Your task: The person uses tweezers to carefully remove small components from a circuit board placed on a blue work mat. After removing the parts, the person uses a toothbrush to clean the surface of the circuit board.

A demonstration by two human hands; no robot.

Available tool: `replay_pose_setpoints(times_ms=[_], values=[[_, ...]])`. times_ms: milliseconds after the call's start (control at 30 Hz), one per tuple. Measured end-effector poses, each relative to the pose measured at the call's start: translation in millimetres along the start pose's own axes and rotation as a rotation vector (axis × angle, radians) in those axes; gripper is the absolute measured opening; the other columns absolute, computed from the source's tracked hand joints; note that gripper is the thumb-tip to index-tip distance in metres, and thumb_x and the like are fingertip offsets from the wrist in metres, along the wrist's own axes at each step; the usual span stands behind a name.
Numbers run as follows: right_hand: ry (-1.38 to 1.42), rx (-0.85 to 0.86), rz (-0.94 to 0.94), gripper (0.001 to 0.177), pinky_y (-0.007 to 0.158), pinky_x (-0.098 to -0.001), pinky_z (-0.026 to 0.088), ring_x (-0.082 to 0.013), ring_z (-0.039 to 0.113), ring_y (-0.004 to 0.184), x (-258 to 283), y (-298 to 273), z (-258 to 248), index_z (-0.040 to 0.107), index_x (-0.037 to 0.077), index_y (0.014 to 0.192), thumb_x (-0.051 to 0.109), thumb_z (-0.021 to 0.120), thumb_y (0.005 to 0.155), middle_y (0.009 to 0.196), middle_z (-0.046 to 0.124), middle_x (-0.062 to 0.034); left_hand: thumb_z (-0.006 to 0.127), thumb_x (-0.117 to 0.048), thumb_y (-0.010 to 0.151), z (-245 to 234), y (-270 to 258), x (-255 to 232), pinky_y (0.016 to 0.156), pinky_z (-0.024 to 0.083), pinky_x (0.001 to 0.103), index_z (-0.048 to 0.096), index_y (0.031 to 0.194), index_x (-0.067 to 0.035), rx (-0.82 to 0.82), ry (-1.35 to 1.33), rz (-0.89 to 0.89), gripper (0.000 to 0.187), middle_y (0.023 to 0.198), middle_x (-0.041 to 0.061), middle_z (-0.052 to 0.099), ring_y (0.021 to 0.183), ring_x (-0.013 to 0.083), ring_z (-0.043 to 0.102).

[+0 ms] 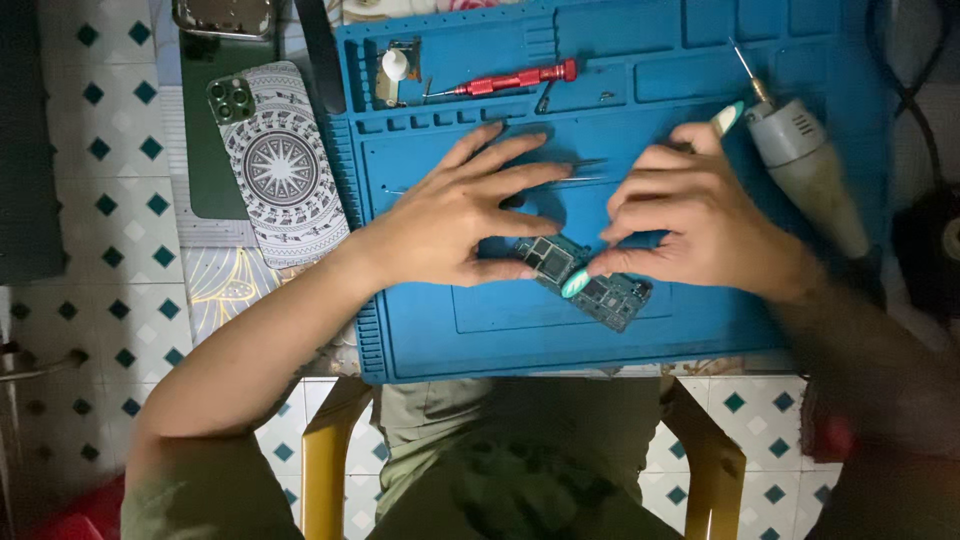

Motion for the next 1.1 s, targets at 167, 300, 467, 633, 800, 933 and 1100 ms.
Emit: replay_pose_setpoints(times_ms=[167, 300, 467, 633, 800, 933, 1100], values=[[0.019, -0.015, -0.020, 0.033, 0.091, -0.0468, 0.028, -0.0191, 0.062, 0.088, 1.6, 0.3, -1.0, 0.075, 0.017, 0.082, 0.046, 0.091, 0.082, 0.087, 0.071, 0.0044, 0.075, -0.047, 0.098, 2.3, -0.8, 1.8, 0.121, 0.025, 0.068, 0.079, 0.121, -0.017, 0.006, 0.000, 0.000, 0.038, 0.154, 0.014, 0.050, 0.149, 0.0430, 0.035], [0.017, -0.070, -0.043, 0.032, 0.092, -0.0466, 0.028, -0.0203, 0.060, 0.082, 3.7, 1.0, -3.3, 0.070, 0.014, 0.076, 0.037, 0.088, 0.088, 0.083, 0.071, 0.0012, 0.076, -0.048, 0.097, 3.2, -1.1, 2.5, 0.121, 0.026, 0.068, 0.079, 0.121, -0.018, 0.005, 0.004, 0.002, 0.038, 0.154, 0.013, 0.051, 0.148, 0.0432, 0.037], [-0.115, -0.067, -0.052, 0.044, 0.089, -0.0469, 0.030, -0.0180, 0.058, 0.073, 3.2, -0.3, 0.7, 0.060, 0.014, 0.068, 0.038, 0.085, 0.095, 0.074, 0.069, 0.0050, 0.077, -0.047, 0.097, 2.1, 0.0, 1.9, 0.120, 0.026, 0.068, 0.079, 0.121, -0.018, 0.002, 0.004, 0.005, 0.038, 0.152, 0.014, 0.052, 0.147, 0.0436, 0.038], [0.005, -0.147, -0.013, 0.040, 0.092, -0.0452, 0.029, -0.0173, 0.061, 0.074, -0.8, -4.2, 1.3, 0.062, 0.012, 0.067, 0.030, 0.089, 0.091, 0.075, 0.070, 0.0019, 0.076, -0.046, 0.098, 1.9, -0.5, 1.3, 0.122, 0.024, 0.068, 0.079, 0.120, -0.017, 0.007, -0.006, -0.004, 0.037, 0.154, 0.014, 0.050, 0.148, 0.0432, 0.036], [-0.177, -0.155, -0.026, 0.045, 0.089, -0.0447, 0.032, -0.0203, 0.061, 0.074, -1.1, -4.5, 5.8, 0.060, 0.012, 0.067, 0.033, 0.085, 0.098, 0.071, 0.065, 0.0031, 0.077, -0.047, 0.098, 2.9, -1.0, 2.7, 0.122, 0.025, 0.068, 0.079, 0.123, -0.017, 0.009, -0.005, -0.002, 0.039, 0.155, 0.014, 0.050, 0.149, 0.0433, 0.036], [-0.209, -0.114, -0.041, 0.048, 0.088, -0.0444, 0.030, -0.0210, 0.055, 0.071, -0.2, -4.4, 9.1, 0.053, 0.013, 0.064, 0.020, 0.086, 0.099, 0.064, 0.058, 0.0028, 0.076, -0.048, 0.099, 2.5, -0.5, 2.3, 0.121, 0.026, 0.068, 0.079, 0.123, -0.018, 0.017, 0.015, 0.000, 0.039, 0.155, 0.013, 0.049, 0.148, 0.0426, 0.037], [-0.210, -0.011, -0.037, 0.050, 0.087, -0.0438, 0.032, -0.0185, 0.050, 0.066, -4.6, -4.5, 10.6, 0.050, 0.016, 0.060, 0.020, 0.081, 0.099, 0.059, 0.053, 0.0043, 0.077, -0.048, 0.098, 2.8, -0.7, 2.0, 0.121, 0.027, 0.068, 0.079, 0.123, -0.018, 0.008, 0.019, 0.003, 0.039, 0.154, 0.014, 0.049, 0.148, 0.0431, 0.037]])
Point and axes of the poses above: each hand's wrist, its own y-axis towards the middle knuckle, its own z-axis out of the palm, x = y × z, the point moved 6 cm from there along y, towards the middle knuckle
